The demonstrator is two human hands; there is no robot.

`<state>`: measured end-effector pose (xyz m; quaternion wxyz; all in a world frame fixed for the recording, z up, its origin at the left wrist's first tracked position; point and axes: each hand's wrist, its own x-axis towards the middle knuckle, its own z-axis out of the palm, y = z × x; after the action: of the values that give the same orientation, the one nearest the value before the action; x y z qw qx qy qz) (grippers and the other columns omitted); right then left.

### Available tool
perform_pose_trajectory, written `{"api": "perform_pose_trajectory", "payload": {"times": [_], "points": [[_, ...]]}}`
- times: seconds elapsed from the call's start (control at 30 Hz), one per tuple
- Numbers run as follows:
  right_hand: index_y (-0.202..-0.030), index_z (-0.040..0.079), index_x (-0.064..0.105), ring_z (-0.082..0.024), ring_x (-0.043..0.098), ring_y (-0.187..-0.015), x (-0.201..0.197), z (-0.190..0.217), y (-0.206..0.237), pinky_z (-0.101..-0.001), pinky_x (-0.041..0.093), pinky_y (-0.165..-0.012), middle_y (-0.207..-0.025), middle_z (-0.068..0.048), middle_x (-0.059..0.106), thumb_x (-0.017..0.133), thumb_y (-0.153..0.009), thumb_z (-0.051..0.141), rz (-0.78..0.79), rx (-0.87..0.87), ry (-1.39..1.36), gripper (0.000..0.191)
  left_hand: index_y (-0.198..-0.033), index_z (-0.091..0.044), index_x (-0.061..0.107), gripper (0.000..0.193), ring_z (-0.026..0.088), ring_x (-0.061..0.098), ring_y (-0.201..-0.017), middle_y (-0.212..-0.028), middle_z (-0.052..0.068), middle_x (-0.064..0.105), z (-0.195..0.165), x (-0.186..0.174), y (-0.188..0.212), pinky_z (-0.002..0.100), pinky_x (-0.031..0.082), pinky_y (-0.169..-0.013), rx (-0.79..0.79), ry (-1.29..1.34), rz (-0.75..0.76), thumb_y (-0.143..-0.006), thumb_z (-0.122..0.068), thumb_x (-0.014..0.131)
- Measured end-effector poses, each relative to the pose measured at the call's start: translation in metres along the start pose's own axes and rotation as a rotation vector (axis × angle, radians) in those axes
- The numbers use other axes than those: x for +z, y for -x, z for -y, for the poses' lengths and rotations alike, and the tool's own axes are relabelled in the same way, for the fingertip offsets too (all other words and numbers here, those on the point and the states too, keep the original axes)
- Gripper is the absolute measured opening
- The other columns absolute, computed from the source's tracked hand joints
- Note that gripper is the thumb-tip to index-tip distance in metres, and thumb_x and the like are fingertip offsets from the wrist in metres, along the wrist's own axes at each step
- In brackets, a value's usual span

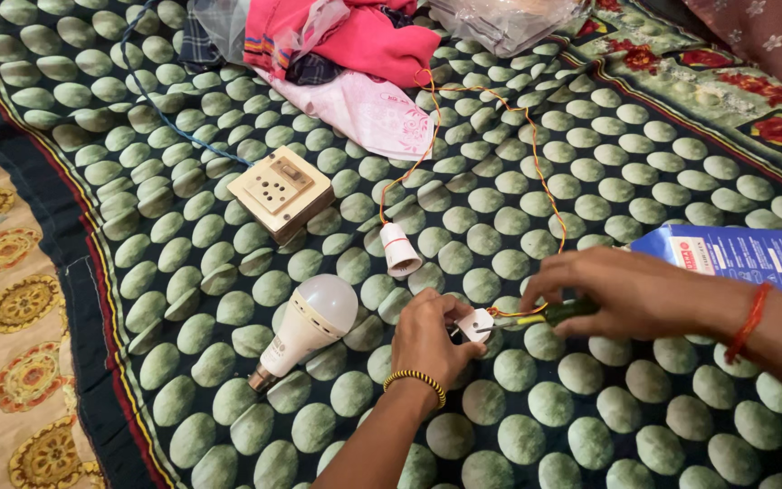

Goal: The person sits at a bed assembling an electrical plug and light setup. They open a white plug with a screwdriver, thread the wire ends into it, tighten the terminals, and handle an LED bulb, its box, and a bulb holder connected by wire.

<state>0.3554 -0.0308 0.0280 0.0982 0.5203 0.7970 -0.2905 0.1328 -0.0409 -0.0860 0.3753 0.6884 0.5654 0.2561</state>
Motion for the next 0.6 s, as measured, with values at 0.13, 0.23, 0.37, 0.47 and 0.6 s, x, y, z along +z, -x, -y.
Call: {"api": "perform_pose_trajectory", "payload": {"times": [0.13,0.23,0.37,0.47,0.6], "points": [[-0.106,0.016,0.077,-0.02,0.074,-0.093,-0.012,0.013,-0.004,-0.0356,0.057,-0.084,-0.105,-0.001,0.075,0.083,-0.075,0.021,-0.051,-0.09,-0.045,0.031,-0.092,-0.011,0.077,0.045,0.021,0.069,-0.09,-0.094,0.004,0.068,-0.002,-0.001,0.0,0.037,0.057,-0.079,-0.016,-0.008,0.002,-0.053,-0.01,0.097],[-0.104,0.015,0.077,-0.021,0.075,-0.09,-0.013,0.021,-0.005,-0.0342,0.058,-0.083,-0.102,-0.002,0.075,0.083,-0.075,0.019,-0.074,-0.092,-0.074,0.03,-0.093,-0.012,0.077,0.045,0.022,0.069,-0.09,-0.094,0.004,0.068,-0.004,-0.003,0.0,0.038,0.057,-0.08,-0.015,-0.03,0.009,-0.053,-0.011,0.097],[-0.104,0.015,0.078,-0.021,0.075,-0.089,-0.014,0.023,-0.006,-0.035,0.057,-0.083,-0.099,-0.003,0.074,0.084,-0.074,0.017,-0.1,-0.06,-0.031,0.031,-0.094,-0.012,0.078,0.045,0.022,0.069,-0.091,-0.096,0.004,0.068,-0.005,-0.003,-0.001,0.038,0.057,-0.081,-0.043,-0.032,0.019,-0.053,-0.012,0.098],[-0.105,0.016,0.079,-0.022,0.074,-0.091,-0.015,0.022,-0.007,-0.0353,0.057,-0.085,-0.096,-0.003,0.075,0.083,-0.073,0.014,-0.083,-0.075,-0.021,0.033,-0.094,-0.012,0.078,0.045,0.021,0.069,-0.092,-0.096,0.003,0.068,-0.004,-0.003,0.0,0.038,0.057,-0.081,-0.047,-0.027,0.022,-0.054,-0.012,0.098],[-0.102,0.014,0.079,-0.024,0.073,-0.091,-0.015,0.023,-0.008,-0.0368,0.055,-0.085,-0.1,-0.004,0.075,0.085,-0.072,0.015,-0.107,-0.123,0.016,0.031,-0.094,-0.012,0.078,0.045,0.021,0.07,-0.093,-0.097,0.004,0.069,-0.004,-0.002,-0.001,0.038,0.057,-0.082,-0.037,-0.034,0.025,-0.054,-0.012,0.097]]}}
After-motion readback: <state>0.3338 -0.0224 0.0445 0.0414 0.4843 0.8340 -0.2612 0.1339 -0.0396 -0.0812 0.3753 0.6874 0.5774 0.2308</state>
